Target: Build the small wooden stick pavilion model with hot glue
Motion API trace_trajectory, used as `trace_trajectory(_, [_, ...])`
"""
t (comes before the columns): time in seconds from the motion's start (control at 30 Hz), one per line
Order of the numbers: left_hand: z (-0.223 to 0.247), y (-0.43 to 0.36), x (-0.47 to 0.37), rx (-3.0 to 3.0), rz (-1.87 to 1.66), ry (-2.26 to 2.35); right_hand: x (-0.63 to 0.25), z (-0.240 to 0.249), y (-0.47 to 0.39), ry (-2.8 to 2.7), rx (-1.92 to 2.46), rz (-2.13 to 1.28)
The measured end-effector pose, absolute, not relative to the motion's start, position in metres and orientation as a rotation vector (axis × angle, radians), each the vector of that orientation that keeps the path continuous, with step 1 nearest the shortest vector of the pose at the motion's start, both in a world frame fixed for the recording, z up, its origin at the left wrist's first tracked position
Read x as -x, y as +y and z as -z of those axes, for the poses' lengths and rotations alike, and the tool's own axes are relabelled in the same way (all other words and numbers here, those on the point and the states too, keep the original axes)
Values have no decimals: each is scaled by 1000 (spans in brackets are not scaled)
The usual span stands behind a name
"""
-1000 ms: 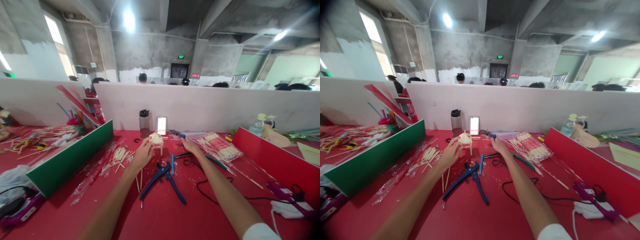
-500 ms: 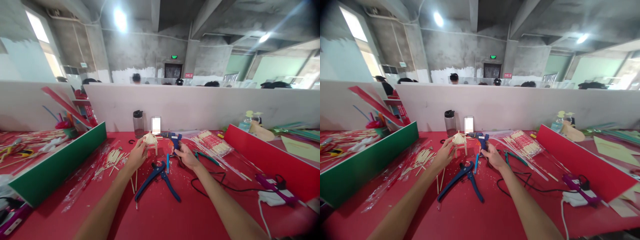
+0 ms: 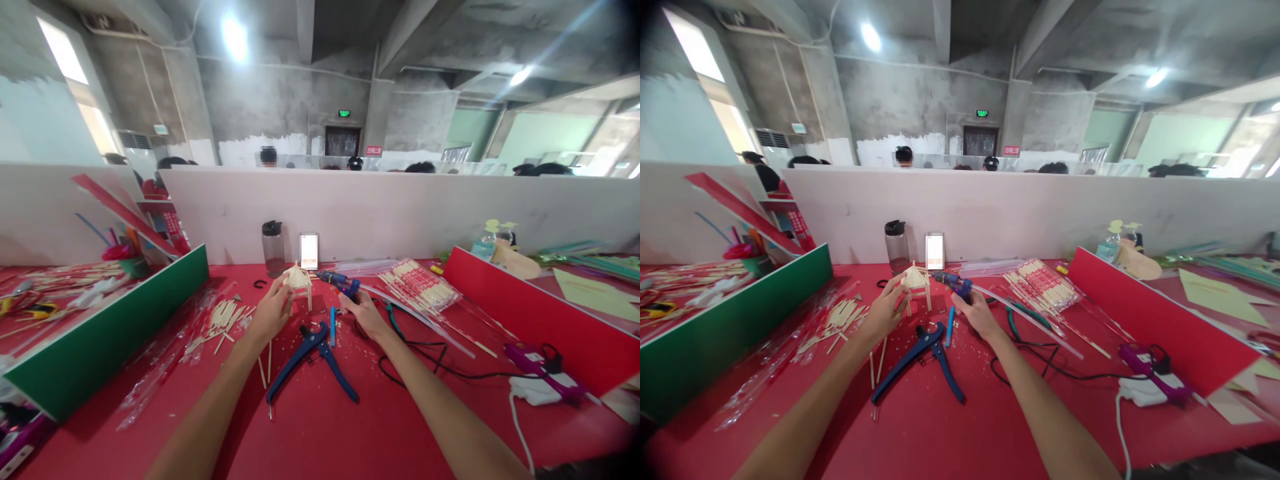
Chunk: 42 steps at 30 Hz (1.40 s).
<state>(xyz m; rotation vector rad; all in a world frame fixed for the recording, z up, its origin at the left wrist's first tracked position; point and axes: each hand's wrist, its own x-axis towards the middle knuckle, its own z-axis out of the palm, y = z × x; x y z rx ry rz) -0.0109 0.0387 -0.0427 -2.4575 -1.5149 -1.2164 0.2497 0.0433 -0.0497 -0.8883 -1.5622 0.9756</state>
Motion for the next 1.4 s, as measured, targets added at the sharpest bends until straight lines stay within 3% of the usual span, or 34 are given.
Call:
trace_trajectory(0.23, [43,40,12,2466,1199,-1499,-242,41,28,-1832,1169,-413])
trace_trajectory(0.4, [44,40,12,2470,1182,-1503,-241,41,27,-1901,1231,-189])
trace_trajectory(1.4, [48,42,11,2439,1121,-1505,-237,58,42,-1991,1284,4])
